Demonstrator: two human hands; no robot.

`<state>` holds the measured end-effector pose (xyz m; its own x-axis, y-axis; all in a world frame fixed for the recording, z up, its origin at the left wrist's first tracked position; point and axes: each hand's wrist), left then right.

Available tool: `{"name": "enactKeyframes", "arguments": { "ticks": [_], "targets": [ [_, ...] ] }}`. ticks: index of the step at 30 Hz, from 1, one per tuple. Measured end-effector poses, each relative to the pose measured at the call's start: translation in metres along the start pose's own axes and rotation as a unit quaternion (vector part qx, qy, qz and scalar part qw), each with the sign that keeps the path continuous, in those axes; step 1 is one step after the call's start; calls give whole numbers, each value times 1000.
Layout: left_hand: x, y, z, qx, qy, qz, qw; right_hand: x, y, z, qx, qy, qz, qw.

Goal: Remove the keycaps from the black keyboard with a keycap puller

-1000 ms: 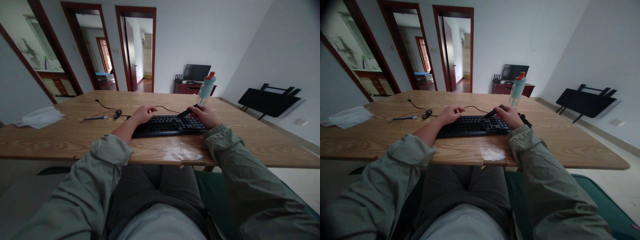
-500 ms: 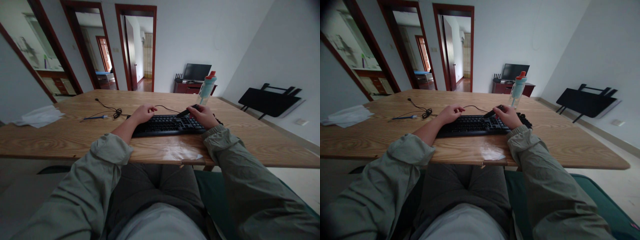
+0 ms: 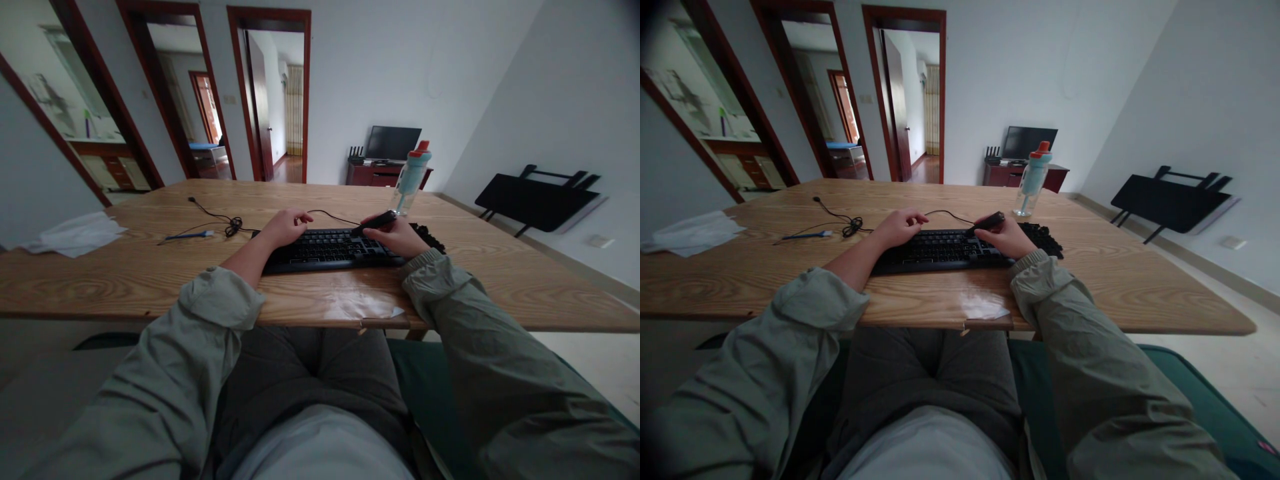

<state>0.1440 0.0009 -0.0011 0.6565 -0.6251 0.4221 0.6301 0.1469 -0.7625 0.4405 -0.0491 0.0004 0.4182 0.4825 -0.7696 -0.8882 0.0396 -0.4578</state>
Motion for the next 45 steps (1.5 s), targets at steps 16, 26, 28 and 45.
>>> {"name": "enactKeyframes", "arguments": {
  "ticks": [16,26,28,45],
  "targets": [
    [-4,0,0,-1,4,8,1000,-5,16,-4,26,69,118,990],
    [-4,1,1,-5,-1,7,1000,5,14,1,35,88,52,994],
    [-4,2,2,-6,-3,9,1000,9,14,2,37,92,46,994],
    [-3,1,1,-14,-3,9,1000,8,19,-5,45,6,-130,990]
  ]
}}
Point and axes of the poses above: each hand's wrist, its own z-axis towards the middle knuckle, its own y-axis out of the palm, x = y × z
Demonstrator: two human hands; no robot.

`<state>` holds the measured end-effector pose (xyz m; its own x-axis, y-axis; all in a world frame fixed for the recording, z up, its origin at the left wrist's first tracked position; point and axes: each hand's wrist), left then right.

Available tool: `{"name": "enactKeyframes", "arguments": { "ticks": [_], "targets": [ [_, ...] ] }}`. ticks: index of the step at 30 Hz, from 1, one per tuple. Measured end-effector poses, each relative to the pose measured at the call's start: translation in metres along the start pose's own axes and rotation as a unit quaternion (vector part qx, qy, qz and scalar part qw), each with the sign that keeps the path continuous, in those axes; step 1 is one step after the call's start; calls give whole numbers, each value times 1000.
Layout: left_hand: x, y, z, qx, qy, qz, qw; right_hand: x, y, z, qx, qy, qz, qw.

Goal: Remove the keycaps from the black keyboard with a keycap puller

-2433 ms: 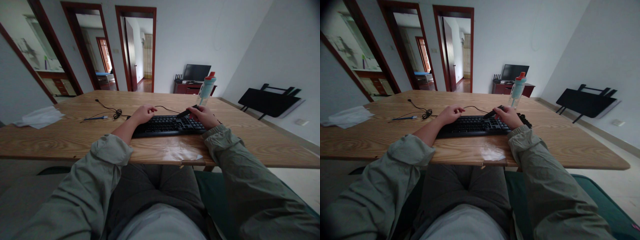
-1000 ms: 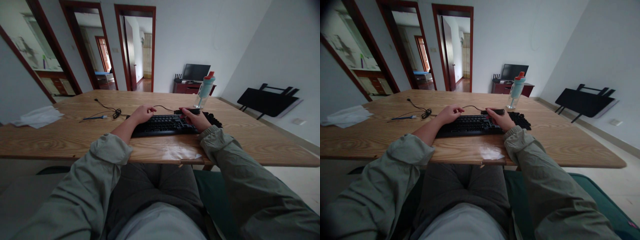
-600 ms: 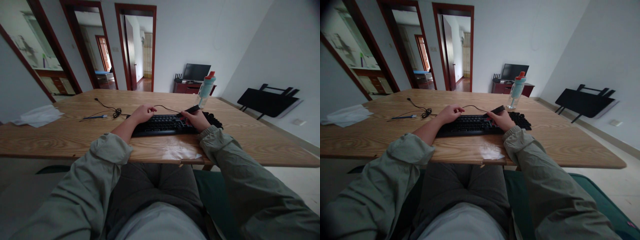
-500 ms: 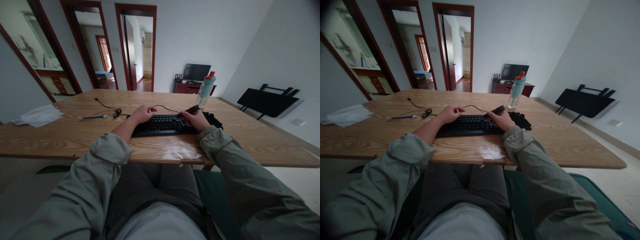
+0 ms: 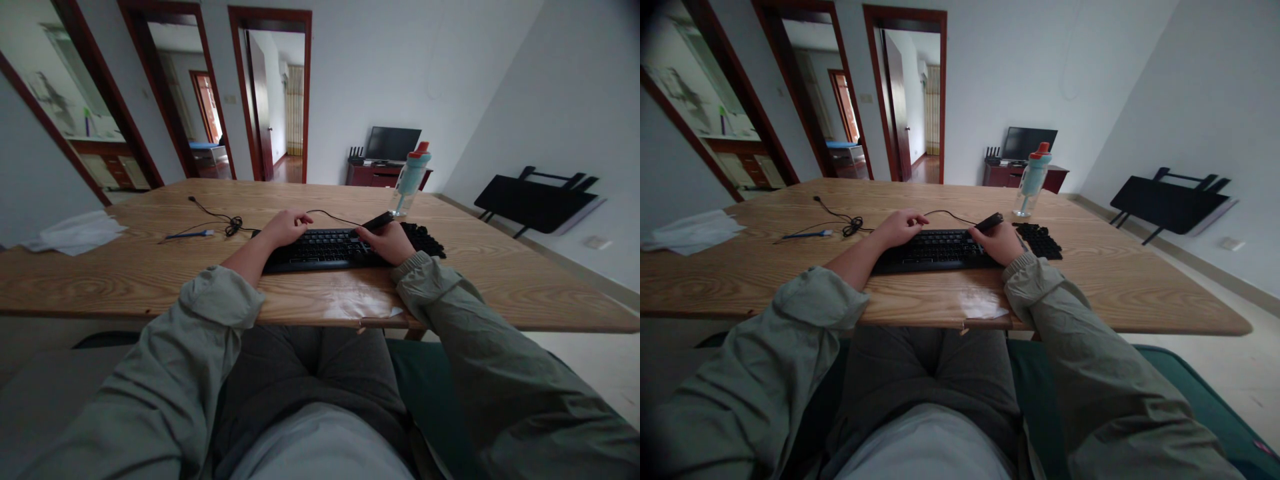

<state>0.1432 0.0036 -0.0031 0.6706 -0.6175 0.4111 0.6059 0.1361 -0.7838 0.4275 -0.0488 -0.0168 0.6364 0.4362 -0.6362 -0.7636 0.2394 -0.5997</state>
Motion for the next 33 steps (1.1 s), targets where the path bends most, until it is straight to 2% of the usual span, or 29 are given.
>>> {"name": "enactKeyframes", "arguments": {
  "ticks": [3,8,14,19,22,25,28,33],
  "targets": [
    [0,0,0,3,2,-1,1000,-12,0,-10,25,-42,-54,997],
    [2,0,-1,4,1,0,1000,-19,3,-25,35,-69,-117,990],
    [4,-1,-1,0,-2,6,1000,-23,7,-32,-8,-149,-137,979],
    [2,0,0,0,3,5,1000,-29,12,-33,-17,-174,-160,972],
    [3,0,0,-5,0,13,1000,-29,14,-29,-15,-168,-138,976],
    [5,-1,0,-12,-1,24,1000,-29,16,-18,-5,-119,-128,985],
    [6,-2,0,-16,-5,30,999,-33,14,-3,-35,-83,-137,986],
    [7,-2,0,-14,-1,23,1000,-35,11,21,-83,-96,-148,981]
  ]
}}
Point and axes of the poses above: each hand's wrist, its own z-axis towards the middle knuckle, its own y-axis out of the palm, x = y × z
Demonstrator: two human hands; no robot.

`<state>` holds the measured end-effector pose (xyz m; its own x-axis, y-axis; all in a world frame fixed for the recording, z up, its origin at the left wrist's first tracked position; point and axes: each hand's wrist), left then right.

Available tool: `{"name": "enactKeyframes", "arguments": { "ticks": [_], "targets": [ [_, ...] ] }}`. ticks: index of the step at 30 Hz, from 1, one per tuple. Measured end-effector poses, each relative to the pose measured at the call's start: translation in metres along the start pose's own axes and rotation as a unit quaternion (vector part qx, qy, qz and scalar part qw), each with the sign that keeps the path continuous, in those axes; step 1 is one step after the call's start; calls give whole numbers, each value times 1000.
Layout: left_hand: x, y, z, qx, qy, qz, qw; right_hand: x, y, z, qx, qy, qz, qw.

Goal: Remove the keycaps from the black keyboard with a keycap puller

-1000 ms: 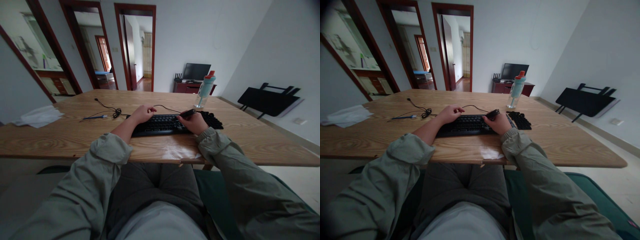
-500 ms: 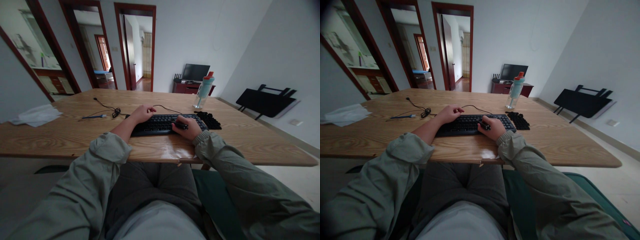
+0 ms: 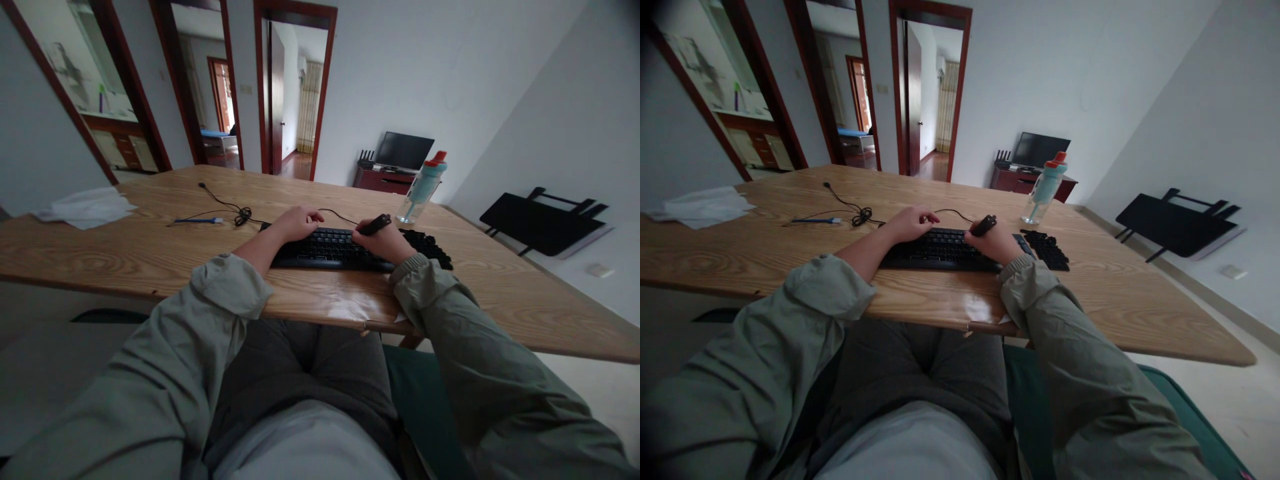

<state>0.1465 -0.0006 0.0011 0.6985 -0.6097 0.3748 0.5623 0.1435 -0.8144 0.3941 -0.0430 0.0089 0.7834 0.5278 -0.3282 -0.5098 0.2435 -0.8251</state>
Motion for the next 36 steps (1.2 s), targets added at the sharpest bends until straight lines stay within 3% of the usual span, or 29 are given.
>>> {"name": "enactKeyframes", "arguments": {
  "ticks": [9,21,27,36],
  "targets": [
    [-1,0,1,-6,-1,5,1000,15,7,26,-40,9,75,996],
    [-4,3,1,-1,3,2,1000,20,12,36,-79,22,136,987],
    [-3,2,1,-5,4,0,1000,26,18,35,-76,-7,114,991],
    [-3,1,1,-11,6,4,1000,27,30,35,-26,33,116,992]
  ]
}}
Point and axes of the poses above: each hand's wrist, its own z-axis towards the middle knuckle, its own y-axis out of the palm, x = y × z
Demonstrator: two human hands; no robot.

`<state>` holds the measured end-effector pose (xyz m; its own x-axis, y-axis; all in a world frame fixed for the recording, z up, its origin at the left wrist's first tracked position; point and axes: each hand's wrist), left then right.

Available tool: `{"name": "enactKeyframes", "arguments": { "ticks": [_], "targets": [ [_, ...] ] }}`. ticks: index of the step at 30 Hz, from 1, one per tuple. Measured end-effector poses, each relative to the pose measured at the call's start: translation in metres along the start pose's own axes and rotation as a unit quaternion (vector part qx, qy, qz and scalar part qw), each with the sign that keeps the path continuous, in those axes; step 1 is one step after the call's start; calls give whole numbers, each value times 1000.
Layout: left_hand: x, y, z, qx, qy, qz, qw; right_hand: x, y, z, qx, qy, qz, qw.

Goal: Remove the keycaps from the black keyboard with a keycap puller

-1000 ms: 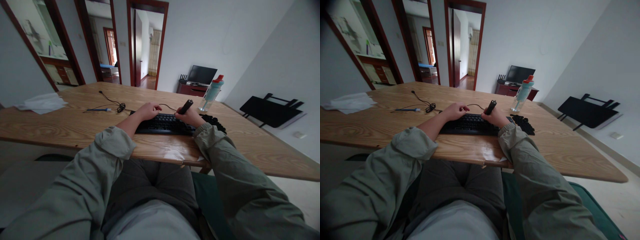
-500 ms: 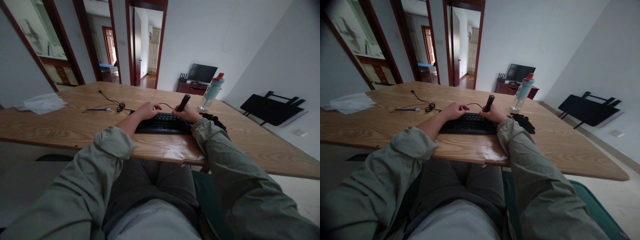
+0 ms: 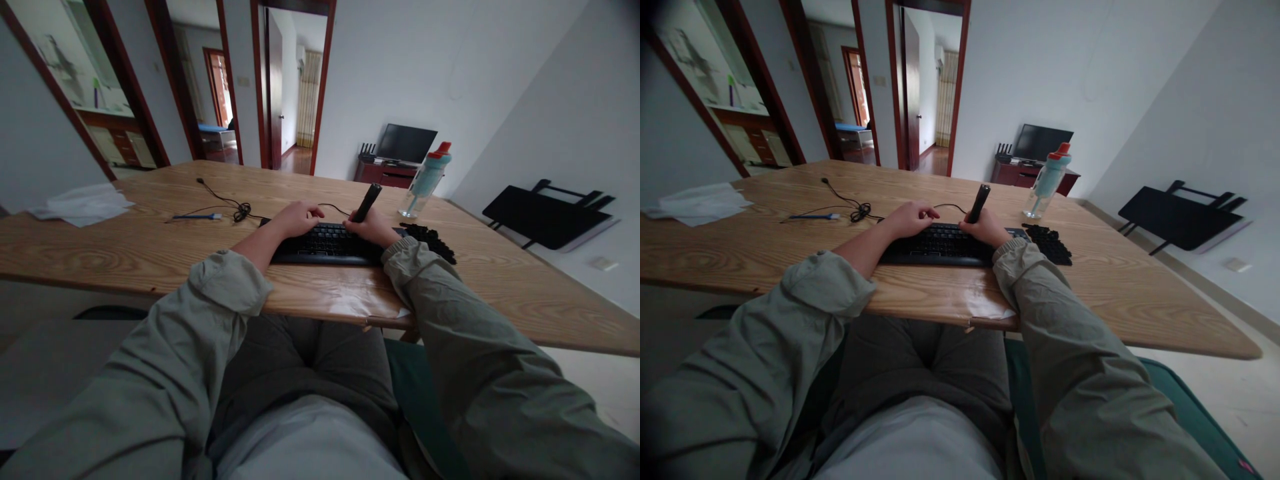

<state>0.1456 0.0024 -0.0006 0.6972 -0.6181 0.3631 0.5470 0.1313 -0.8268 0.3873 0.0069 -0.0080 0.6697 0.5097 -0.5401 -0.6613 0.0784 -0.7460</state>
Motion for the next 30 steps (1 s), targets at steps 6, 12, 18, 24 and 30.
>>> {"name": "enactKeyframes", "arguments": {
  "ticks": [6,12,18,24,30],
  "targets": [
    [4,-2,-1,0,-17,-6,1000,2,5,-7,38,35,17,999],
    [-1,1,-1,6,-14,-8,1000,9,6,-8,88,71,74,991],
    [-2,2,-1,3,-23,-5,1000,13,6,-7,115,125,169,971],
    [-2,0,-1,3,-25,-9,1000,10,5,-10,112,105,185,971],
    [2,-3,-2,4,-28,-5,1000,-3,-16,-22,151,42,192,969]
  ]
}}
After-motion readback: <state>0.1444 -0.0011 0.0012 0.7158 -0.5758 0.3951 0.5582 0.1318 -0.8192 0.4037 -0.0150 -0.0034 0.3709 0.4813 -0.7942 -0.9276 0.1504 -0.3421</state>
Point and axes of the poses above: each hand's wrist, its own z-axis towards the middle knuckle, its own y-axis out of the palm, x = y × z
